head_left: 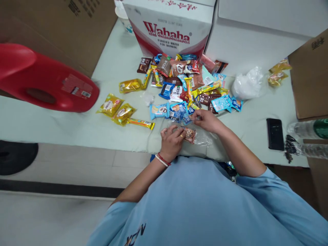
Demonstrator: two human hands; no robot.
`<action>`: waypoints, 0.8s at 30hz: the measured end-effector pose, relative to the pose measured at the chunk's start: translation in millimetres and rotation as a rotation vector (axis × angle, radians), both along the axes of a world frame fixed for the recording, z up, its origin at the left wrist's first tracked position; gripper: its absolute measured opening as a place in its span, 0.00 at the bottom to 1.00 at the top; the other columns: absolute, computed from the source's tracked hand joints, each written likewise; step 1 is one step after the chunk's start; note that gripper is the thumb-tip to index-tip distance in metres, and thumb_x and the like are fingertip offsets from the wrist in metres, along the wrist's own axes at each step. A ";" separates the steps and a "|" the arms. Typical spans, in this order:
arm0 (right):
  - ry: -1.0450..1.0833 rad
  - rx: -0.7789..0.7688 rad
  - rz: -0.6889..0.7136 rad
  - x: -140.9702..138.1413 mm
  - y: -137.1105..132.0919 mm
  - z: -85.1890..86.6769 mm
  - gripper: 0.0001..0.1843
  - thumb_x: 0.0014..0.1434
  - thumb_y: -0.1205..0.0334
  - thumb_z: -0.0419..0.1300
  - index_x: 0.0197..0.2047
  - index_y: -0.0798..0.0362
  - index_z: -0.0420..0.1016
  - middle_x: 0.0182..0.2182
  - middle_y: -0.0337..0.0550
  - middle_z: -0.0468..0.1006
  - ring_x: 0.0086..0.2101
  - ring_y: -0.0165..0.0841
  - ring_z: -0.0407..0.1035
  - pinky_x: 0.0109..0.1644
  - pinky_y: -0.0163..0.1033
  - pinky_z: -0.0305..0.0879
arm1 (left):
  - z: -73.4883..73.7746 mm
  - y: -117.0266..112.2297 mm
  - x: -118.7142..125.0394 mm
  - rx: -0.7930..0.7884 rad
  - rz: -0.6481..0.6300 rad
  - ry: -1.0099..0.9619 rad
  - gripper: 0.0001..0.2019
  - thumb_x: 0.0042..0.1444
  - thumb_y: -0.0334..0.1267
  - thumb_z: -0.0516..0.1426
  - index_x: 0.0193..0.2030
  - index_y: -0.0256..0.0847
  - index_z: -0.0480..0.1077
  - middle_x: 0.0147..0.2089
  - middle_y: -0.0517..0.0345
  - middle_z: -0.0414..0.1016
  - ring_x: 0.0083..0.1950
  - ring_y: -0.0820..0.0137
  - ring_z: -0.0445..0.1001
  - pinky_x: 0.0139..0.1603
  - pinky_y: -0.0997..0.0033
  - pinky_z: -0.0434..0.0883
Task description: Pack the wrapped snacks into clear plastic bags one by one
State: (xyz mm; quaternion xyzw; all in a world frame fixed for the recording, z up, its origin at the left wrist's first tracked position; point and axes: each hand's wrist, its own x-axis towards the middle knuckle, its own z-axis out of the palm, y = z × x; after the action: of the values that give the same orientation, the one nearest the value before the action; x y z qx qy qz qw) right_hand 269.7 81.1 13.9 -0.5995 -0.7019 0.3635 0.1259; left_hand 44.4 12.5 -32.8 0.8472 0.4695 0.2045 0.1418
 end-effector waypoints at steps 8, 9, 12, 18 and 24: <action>0.194 0.225 0.274 -30.7 -72.9 -15.8 0.14 0.69 0.68 0.53 0.39 0.51 0.79 0.62 0.48 0.78 0.54 0.38 0.77 0.52 0.40 0.71 | -14.7 11.0 -15.7 -0.158 0.054 -0.206 0.10 0.62 0.30 0.61 0.43 0.50 0.82 0.53 0.56 0.85 0.62 0.53 0.72 0.61 0.44 0.63; 0.145 0.221 0.276 -32.4 -77.9 -18.5 0.14 0.70 0.68 0.53 0.43 0.50 0.81 0.65 0.46 0.77 0.57 0.38 0.76 0.53 0.40 0.72 | -18.3 14.0 -19.3 -0.197 0.070 -0.283 0.10 0.61 0.30 0.61 0.41 0.49 0.82 0.52 0.56 0.85 0.61 0.54 0.72 0.61 0.45 0.65; 0.006 0.203 0.336 -35.0 -85.1 -22.9 0.16 0.70 0.71 0.55 0.47 0.47 0.84 0.66 0.38 0.77 0.59 0.39 0.76 0.55 0.41 0.74 | -27.8 23.7 -29.1 -0.285 0.270 -0.550 0.07 0.59 0.31 0.60 0.40 0.45 0.79 0.51 0.54 0.81 0.55 0.60 0.75 0.60 0.53 0.71; -0.200 0.185 0.457 -41.3 -84.1 -12.7 0.18 0.70 0.71 0.55 0.48 0.46 0.86 0.69 0.31 0.72 0.56 0.41 0.79 0.45 0.40 0.76 | -26.4 38.3 -28.2 -0.368 0.605 -0.736 0.16 0.67 0.47 0.60 0.57 0.44 0.71 0.56 0.50 0.74 0.55 0.63 0.75 0.59 0.61 0.73; -0.307 0.204 0.542 -45.9 -78.4 -3.6 0.17 0.70 0.71 0.55 0.46 0.48 0.87 0.68 0.38 0.74 0.52 0.43 0.80 0.45 0.43 0.77 | -13.5 43.4 -8.0 -0.435 0.567 -0.582 0.33 0.54 0.50 0.71 0.64 0.42 0.70 0.59 0.46 0.72 0.62 0.54 0.72 0.65 0.54 0.70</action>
State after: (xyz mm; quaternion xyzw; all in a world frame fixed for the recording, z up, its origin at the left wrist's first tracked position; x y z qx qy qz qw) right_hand 223.8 2.7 10.3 -0.4231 -0.8794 0.2172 -0.0233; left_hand 36.4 55.9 -46.3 0.5431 0.6553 0.3613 0.3809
